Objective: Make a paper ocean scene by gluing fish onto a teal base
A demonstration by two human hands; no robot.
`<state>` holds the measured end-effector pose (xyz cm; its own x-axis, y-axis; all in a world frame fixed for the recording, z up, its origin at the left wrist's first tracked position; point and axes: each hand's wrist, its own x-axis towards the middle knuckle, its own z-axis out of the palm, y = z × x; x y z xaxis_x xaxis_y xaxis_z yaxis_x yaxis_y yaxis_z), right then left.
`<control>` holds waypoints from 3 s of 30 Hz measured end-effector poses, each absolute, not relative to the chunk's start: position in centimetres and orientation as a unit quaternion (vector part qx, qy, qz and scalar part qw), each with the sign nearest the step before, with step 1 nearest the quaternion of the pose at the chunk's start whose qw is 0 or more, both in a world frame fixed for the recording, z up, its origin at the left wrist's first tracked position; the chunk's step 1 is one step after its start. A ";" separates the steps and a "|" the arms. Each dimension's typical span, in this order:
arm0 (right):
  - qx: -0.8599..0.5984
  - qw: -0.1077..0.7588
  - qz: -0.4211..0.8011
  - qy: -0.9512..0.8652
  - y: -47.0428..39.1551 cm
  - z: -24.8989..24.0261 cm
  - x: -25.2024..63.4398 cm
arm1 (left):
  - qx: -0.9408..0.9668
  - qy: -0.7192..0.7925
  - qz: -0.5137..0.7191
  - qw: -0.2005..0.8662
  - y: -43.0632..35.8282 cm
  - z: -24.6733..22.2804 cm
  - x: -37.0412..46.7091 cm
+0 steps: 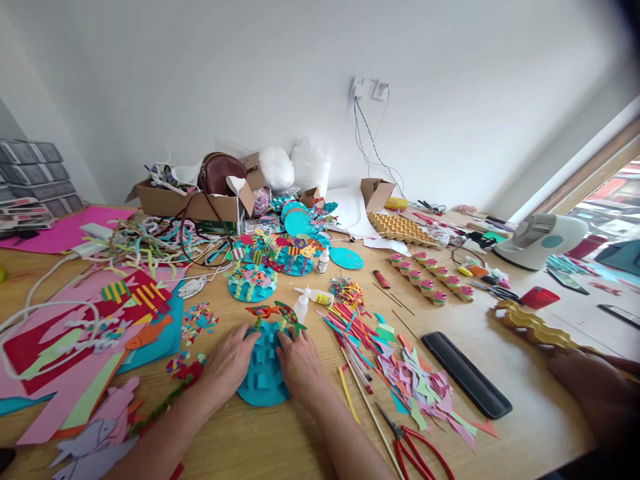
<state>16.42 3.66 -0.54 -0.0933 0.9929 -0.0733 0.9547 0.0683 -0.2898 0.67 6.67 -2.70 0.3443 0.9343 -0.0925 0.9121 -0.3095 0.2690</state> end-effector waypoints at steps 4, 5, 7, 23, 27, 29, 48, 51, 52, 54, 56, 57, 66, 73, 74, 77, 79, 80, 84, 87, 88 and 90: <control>-0.668 0.076 0.129 -0.729 3.6 -0.6 16.5 | 0.818 0.557 0.048 0.133 6.7 -2.8 0.6; -0.667 0.079 0.127 -0.729 3.6 -0.6 16.5 | 0.820 0.555 0.047 0.133 6.6 -2.8 0.5; -0.667 0.083 0.127 -0.730 3.6 -0.6 16.5 | 0.820 0.556 0.042 0.131 6.6 -2.7 0.5; -0.669 0.079 0.138 -0.726 3.7 -0.3 16.4 | 0.809 0.572 0.012 0.137 6.5 -1.8 0.9; -0.667 0.082 0.132 -0.729 3.7 -0.5 16.5 | 0.806 0.574 0.009 0.140 6.6 -2.2 0.8; -0.665 0.086 0.127 -0.731 3.6 -0.6 16.5 | 0.804 0.578 0.009 0.141 6.8 -2.5 0.8; -0.668 0.081 0.128 -0.728 3.5 -0.4 16.4 | 0.797 0.587 0.001 0.143 6.6 -2.0 1.1; -0.665 0.085 0.125 -0.731 3.5 -0.5 16.4 | 0.803 0.582 0.003 0.131 6.7 -2.1 1.0; -0.665 0.085 0.126 -0.731 3.5 -0.5 16.4 | 0.805 0.579 0.003 0.129 6.7 -2.1 1.0; -0.665 0.085 0.128 -0.731 3.6 -0.5 16.4 | 0.808 0.576 0.002 0.127 6.7 -2.2 1.0; -0.665 0.086 0.130 -0.730 3.6 -0.6 16.5 | 0.808 0.575 0.002 0.129 6.7 -2.3 1.0; -0.665 0.087 0.130 -0.730 3.6 -0.6 16.5 | 0.807 0.575 0.003 0.131 6.7 -2.3 1.0; -0.666 0.083 0.127 -0.730 3.5 -0.4 16.4 | 0.795 0.589 0.008 0.147 6.5 -1.8 1.3; -0.668 0.080 0.135 -0.727 3.4 -0.2 16.4 | 0.795 0.591 0.002 0.140 6.4 -1.7 1.3; -0.668 0.078 0.138 -0.727 3.4 -0.1 16.4 | 0.796 0.589 0.002 0.142 6.5 -1.8 1.3; -0.668 0.078 0.141 -0.726 3.4 -0.1 16.3 | 0.801 0.581 0.009 0.145 6.5 -2.0 1.1; -0.669 0.079 0.140 -0.725 3.4 0.0 16.3 | 0.805 0.577 0.011 0.139 6.5 -2.1 1.1; -0.669 0.079 0.140 -0.726 3.4 0.0 16.3 | 0.805 0.577 0.011 0.136 6.5 -2.1 1.1; -0.669 0.079 0.134 -0.727 3.4 0.0 16.3 | 0.803 0.580 0.008 0.132 6.5 -2.0 1.1; -0.668 0.083 0.128 -0.728 3.3 -0.1 16.4 | 0.804 0.580 0.006 0.133 6.5 -1.9 1.1; -0.668 0.084 0.128 -0.728 3.3 -0.2 16.4 | 0.804 0.579 0.007 0.133 6.5 -1.9 1.1; -0.669 0.084 0.127 -0.727 3.4 -0.3 16.4 | 0.803 0.580 0.009 0.135 6.5 -1.9 1.1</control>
<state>16.39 3.36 -0.28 -0.0904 0.9947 -0.0484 0.9519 0.0720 -0.2977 1.13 6.48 -1.88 0.3276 0.9340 -0.1422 0.9291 -0.2912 0.2279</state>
